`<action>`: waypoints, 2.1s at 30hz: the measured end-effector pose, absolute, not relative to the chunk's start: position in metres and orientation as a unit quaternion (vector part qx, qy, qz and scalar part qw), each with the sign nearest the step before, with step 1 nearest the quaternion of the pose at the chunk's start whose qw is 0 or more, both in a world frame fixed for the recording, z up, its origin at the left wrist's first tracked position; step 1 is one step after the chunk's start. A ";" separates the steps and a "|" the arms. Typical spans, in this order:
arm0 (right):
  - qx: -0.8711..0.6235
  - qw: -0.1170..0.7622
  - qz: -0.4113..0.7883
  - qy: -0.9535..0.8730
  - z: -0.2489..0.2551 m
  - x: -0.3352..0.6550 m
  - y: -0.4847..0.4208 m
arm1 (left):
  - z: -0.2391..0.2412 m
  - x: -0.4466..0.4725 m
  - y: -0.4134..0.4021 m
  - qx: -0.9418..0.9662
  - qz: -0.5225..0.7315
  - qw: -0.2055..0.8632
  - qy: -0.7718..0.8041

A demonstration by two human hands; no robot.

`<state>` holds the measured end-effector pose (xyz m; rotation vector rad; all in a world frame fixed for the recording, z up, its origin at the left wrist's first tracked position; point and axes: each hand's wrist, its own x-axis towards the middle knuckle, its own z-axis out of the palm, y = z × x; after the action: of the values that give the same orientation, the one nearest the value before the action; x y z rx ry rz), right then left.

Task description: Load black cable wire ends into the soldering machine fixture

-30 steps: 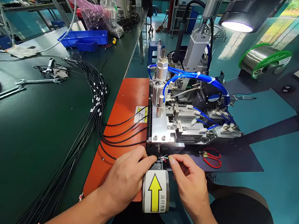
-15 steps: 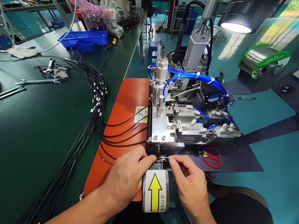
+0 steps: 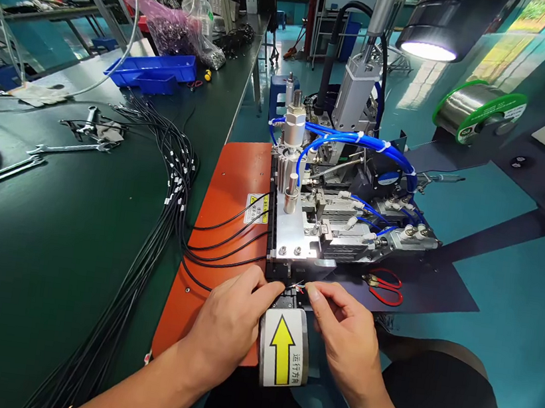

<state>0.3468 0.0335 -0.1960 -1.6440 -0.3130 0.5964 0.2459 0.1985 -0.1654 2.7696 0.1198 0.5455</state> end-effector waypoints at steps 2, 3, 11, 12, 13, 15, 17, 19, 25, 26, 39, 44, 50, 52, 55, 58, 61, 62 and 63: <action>-0.718 0.634 0.254 -0.132 -0.197 0.347 0.033 | -0.165 0.246 0.198 0.968 0.191 0.158 0.042; -0.719 0.635 0.250 -0.132 -0.198 0.346 0.033 | -0.164 0.246 0.198 0.968 0.189 0.158 0.043; -0.749 0.612 0.209 -0.148 -0.199 0.346 0.032 | -0.165 0.246 0.199 0.968 0.192 0.153 0.045; -0.752 0.607 0.210 -0.147 -0.199 0.346 0.032 | -0.165 0.246 0.199 0.969 0.192 0.151 0.045; -0.754 0.605 0.212 -0.145 -0.200 0.346 0.033 | -0.165 0.246 0.199 0.969 0.192 0.151 0.046; -0.753 0.603 0.221 -0.142 -0.200 0.345 0.033 | -0.165 0.246 0.199 0.969 0.190 0.150 0.046; -0.751 0.604 0.227 -0.139 -0.200 0.344 0.034 | -0.165 0.246 0.199 0.968 0.192 0.153 0.046; -0.746 0.610 0.230 -0.137 -0.199 0.343 0.034 | -0.166 0.246 0.199 0.968 0.193 0.156 0.044; -0.715 0.639 0.253 -0.128 -0.198 0.343 0.033 | -0.167 0.246 0.199 0.969 0.188 0.156 0.049; -0.708 0.643 0.263 -0.124 -0.198 0.343 0.033 | -0.166 0.247 0.199 0.969 0.188 0.155 0.048; -0.697 0.645 0.280 -0.138 -0.197 0.345 0.035 | -0.167 0.247 0.198 0.968 0.187 0.158 0.049; -0.708 0.638 0.276 -0.129 -0.200 0.344 0.033 | -0.166 0.247 0.198 0.969 0.186 0.154 0.044; -0.723 0.625 0.265 -0.128 -0.201 0.345 0.031 | -0.165 0.246 0.198 0.968 0.197 0.152 0.043; -0.732 0.619 0.255 -0.128 -0.200 0.346 0.031 | -0.165 0.246 0.198 0.968 0.195 0.149 0.042; -0.743 0.610 0.238 -0.137 -0.198 0.346 0.032 | -0.165 0.247 0.199 0.969 0.194 0.146 0.042; -0.746 0.609 0.217 -0.159 -0.197 0.347 0.033 | -0.165 0.247 0.199 0.970 0.194 0.144 0.042; -0.745 0.608 0.206 -0.178 -0.198 0.348 0.034 | -0.165 0.247 0.199 0.970 0.190 0.144 0.045; -0.746 0.607 0.205 -0.182 -0.198 0.348 0.034 | -0.165 0.247 0.199 0.970 0.188 0.145 0.046; -0.748 0.604 0.205 -0.184 -0.198 0.349 0.034 | -0.165 0.247 0.199 0.971 0.185 0.147 0.047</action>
<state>0.3487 0.0344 -0.1985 -1.7312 -0.4260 0.4755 0.2471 0.1994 -0.1649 2.7937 0.1339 0.5328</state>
